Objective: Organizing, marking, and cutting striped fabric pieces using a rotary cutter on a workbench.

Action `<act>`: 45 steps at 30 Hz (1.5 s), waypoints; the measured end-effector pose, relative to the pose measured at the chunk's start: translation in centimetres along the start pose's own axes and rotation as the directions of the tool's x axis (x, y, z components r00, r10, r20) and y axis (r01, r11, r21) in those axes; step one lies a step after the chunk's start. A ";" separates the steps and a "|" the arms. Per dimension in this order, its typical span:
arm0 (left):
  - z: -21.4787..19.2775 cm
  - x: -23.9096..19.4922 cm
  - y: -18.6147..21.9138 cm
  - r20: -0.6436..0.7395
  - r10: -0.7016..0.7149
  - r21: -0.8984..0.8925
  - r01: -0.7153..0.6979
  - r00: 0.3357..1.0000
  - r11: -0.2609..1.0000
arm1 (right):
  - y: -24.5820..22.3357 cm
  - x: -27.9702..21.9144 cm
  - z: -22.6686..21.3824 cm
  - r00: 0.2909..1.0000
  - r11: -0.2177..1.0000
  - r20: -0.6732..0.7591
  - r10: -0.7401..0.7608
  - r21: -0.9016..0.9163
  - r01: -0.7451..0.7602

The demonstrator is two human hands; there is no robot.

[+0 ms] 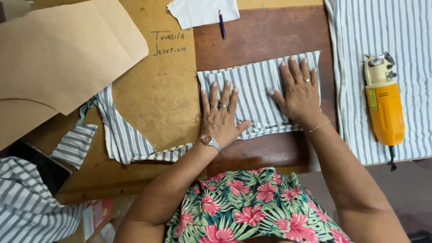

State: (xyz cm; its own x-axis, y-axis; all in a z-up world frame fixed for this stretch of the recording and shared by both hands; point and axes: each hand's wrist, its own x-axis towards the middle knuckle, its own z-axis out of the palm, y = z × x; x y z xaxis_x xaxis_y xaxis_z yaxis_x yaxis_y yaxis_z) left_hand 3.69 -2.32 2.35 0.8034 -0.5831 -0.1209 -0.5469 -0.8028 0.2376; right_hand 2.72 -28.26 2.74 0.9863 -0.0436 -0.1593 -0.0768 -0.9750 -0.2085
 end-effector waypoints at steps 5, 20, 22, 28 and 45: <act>0.1 0.1 -0.1 -0.008 -0.024 -0.027 0.024 1.000 0.999 | 0.8 0.5 0.5 0.999 1.000 -0.042 0.004 0.023 -0.003; 5.9 10.4 -10.7 -0.190 -0.194 -0.053 0.187 0.962 0.981 | 0.9 6.5 4.3 0.946 0.957 -0.246 0.210 0.247 -0.148; 2.9 9.5 -9.5 -0.123 -0.223 -0.084 0.213 0.967 0.973 | -0.5 5.8 2.9 0.951 0.939 -0.236 0.201 0.322 -0.119; -0.1 8.1 -8.0 -0.108 -0.183 -0.181 0.162 0.977 0.970 | -2.6 4.3 0.7 0.956 0.808 -0.165 0.244 0.580 -0.106; -3.0 7.6 -7.3 0.027 -0.405 -0.424 0.377 0.914 0.823 | -3.3 2.6 -1.3 0.959 0.799 -0.015 0.283 0.557 -0.227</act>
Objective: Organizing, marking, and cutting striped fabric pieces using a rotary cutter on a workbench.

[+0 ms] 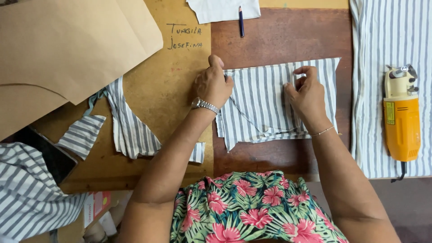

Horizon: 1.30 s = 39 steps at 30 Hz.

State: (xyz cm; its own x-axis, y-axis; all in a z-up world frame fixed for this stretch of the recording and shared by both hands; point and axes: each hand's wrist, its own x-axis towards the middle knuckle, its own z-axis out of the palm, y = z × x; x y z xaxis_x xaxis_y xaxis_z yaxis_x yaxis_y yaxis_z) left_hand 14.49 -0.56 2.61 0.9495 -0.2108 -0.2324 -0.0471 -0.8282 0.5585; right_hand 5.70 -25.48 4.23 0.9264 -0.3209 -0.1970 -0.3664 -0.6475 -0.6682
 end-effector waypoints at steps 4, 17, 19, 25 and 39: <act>-0.2 -0.1 0.1 -0.015 -0.022 0.008 0.022 1.000 1.000 | -0.2 -0.3 0.0 1.000 0.999 -0.019 0.025 0.038 -0.024; 1.9 -0.1 -0.4 -0.194 0.028 0.060 -0.016 0.981 0.998 | -0.5 -0.8 0.0 1.000 0.999 -0.024 -0.017 0.049 0.018; 2.5 0.2 -0.6 -0.206 0.040 0.081 -0.023 0.978 0.996 | -0.9 -1.1 -0.1 0.999 0.998 -0.030 -0.029 0.052 0.031; 3.1 0.4 -1.0 -0.255 0.049 0.062 -0.034 0.966 0.997 | -0.4 -1.3 0.3 0.993 0.993 -0.089 -0.083 0.076 0.089; 3.0 0.4 -1.3 -0.287 0.063 0.055 -0.050 0.956 0.997 | 0.3 -0.8 0.8 0.975 0.985 -0.157 -0.154 0.052 0.164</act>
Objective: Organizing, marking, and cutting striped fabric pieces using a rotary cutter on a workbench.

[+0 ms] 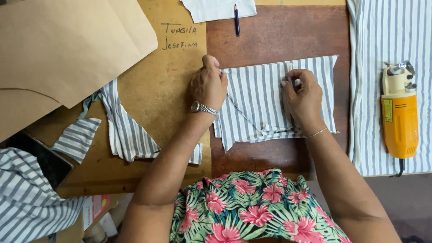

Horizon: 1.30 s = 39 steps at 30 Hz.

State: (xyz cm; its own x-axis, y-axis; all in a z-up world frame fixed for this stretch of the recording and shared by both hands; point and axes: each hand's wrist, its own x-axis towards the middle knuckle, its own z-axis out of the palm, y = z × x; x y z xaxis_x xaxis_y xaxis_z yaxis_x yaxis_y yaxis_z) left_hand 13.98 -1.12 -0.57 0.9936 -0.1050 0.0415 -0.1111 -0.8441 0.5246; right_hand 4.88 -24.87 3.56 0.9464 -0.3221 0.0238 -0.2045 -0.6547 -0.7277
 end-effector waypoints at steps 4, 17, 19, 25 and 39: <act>0.6 0.0 -0.3 -0.012 0.016 0.013 -0.016 1.000 1.000 | -0.4 0.1 0.0 1.000 1.000 -0.017 -0.016 -0.014 0.016; 4.0 -3.5 1.8 -0.285 0.617 0.148 -0.603 0.733 0.784 | -1.3 -2.8 -2.1 0.933 0.843 0.000 -0.360 -0.428 0.325; 2.9 -5.4 3.5 -0.180 0.678 0.110 -0.671 0.712 0.733 | -1.2 -4.4 -2.2 0.937 0.873 0.075 -0.343 -0.342 0.347; 0.9 -8.3 4.1 0.171 0.668 -0.049 -0.671 0.724 0.740 | 1.5 -7.9 -2.2 0.878 0.845 0.249 -0.408 -0.262 0.467; -0.4 -9.0 4.1 0.422 0.578 0.023 -0.646 0.698 0.763 | 3.3 -12.5 -2.6 0.737 0.699 0.206 -0.643 -0.236 0.675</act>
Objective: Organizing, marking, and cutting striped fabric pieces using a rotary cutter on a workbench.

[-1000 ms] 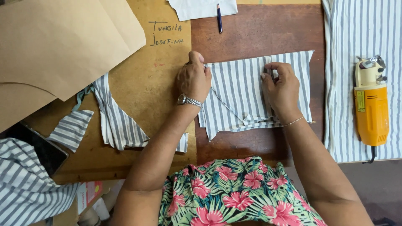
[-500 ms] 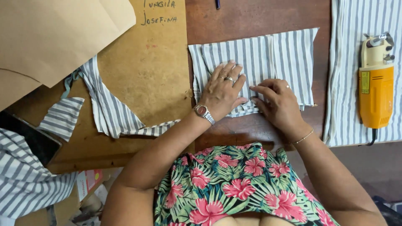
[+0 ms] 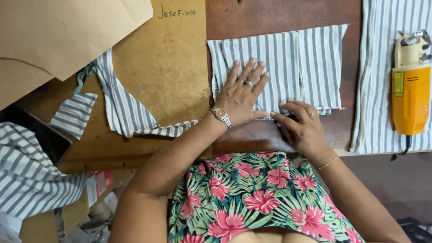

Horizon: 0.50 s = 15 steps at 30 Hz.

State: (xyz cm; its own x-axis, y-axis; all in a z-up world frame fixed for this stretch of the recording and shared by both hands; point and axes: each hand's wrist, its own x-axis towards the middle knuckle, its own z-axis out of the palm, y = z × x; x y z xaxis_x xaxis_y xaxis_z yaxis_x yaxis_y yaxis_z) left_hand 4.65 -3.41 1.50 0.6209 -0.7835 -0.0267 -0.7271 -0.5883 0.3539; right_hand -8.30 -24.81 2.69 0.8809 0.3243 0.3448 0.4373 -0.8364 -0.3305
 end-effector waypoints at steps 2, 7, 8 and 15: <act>-0.6 -0.1 0.3 0.067 0.016 0.079 -0.021 0.998 0.997 | -0.2 0.0 -0.1 1.000 0.999 -0.014 -0.014 -0.034 0.014; -0.2 0.0 0.2 0.095 0.000 0.092 -0.009 0.995 0.996 | -1.0 -0.1 0.3 1.000 0.994 0.024 -0.018 -0.112 0.020; -0.1 0.0 0.1 0.085 0.004 0.093 -0.012 0.996 0.996 | -1.1 -0.2 0.4 0.999 0.992 0.036 -0.001 -0.124 0.006; -0.1 0.0 -0.2 0.064 0.010 0.069 -0.015 0.998 0.997 | -1.5 -0.6 0.2 0.999 0.991 0.011 -0.033 -0.128 0.034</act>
State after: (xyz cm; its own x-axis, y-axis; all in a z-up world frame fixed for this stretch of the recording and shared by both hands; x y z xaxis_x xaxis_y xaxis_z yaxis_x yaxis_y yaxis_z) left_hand 4.83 -3.30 1.50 0.5933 -0.8007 -0.0829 -0.7547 -0.5892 0.2886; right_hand -9.47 -23.69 2.80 0.8682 0.3563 0.3454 0.4398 -0.8748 -0.2031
